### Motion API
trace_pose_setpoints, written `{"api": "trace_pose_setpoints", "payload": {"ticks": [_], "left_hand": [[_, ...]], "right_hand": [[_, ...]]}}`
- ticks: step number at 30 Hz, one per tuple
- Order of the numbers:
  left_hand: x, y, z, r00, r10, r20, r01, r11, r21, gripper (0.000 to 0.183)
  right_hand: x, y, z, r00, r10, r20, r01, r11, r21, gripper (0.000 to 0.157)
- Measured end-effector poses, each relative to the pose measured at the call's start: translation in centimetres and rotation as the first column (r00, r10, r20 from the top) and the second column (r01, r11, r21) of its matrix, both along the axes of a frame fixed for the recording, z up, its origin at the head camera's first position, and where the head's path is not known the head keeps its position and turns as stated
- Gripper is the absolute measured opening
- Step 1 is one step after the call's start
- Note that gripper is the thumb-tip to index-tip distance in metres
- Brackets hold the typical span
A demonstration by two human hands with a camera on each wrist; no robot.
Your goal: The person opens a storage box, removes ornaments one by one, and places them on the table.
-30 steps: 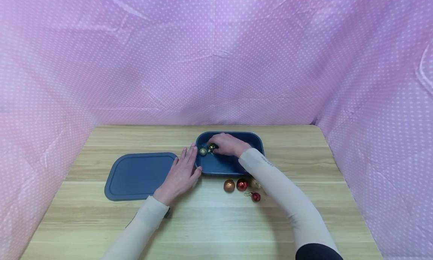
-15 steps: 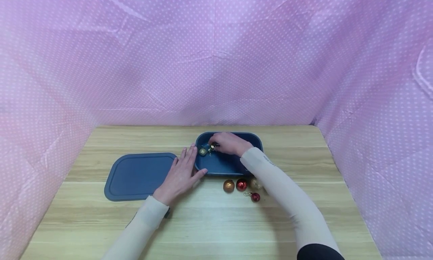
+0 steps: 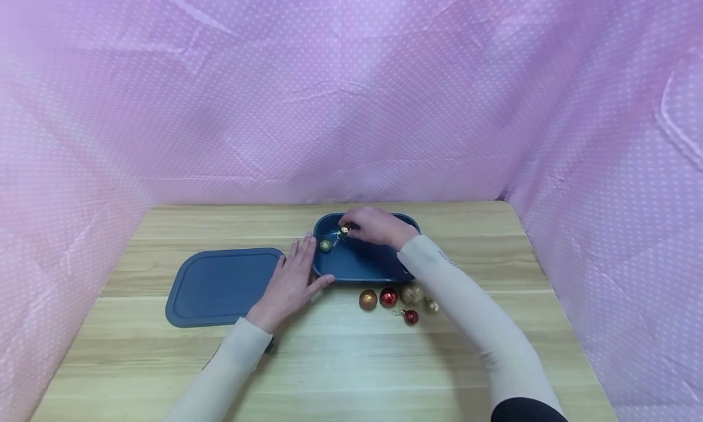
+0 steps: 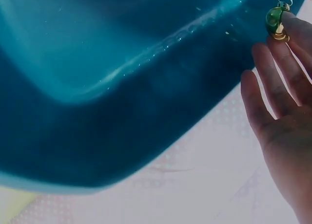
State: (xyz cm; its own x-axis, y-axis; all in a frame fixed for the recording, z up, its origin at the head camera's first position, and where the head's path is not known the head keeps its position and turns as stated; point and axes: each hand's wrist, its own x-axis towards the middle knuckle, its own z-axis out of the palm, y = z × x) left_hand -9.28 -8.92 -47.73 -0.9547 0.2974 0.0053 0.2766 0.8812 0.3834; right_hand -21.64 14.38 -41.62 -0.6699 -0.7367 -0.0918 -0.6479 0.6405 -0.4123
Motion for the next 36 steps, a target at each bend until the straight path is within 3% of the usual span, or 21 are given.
{"api": "trace_pose_setpoints", "payload": {"ticks": [14,36], "left_hand": [[-0.1,-0.2,0.1,1.0,0.018,0.0,-0.018,1.0,0.006,0.098],[-0.2,-0.2,0.0,0.999,0.025,0.02,-0.025,0.999,0.023,0.098]], "right_hand": [[1.3,1.8,1.4,0.996,-0.025,-0.085,0.016,0.995,-0.103,0.034],[4.3,4.7,1.7,0.985,-0.093,-0.145,0.056,0.968,-0.244,0.033]]}}
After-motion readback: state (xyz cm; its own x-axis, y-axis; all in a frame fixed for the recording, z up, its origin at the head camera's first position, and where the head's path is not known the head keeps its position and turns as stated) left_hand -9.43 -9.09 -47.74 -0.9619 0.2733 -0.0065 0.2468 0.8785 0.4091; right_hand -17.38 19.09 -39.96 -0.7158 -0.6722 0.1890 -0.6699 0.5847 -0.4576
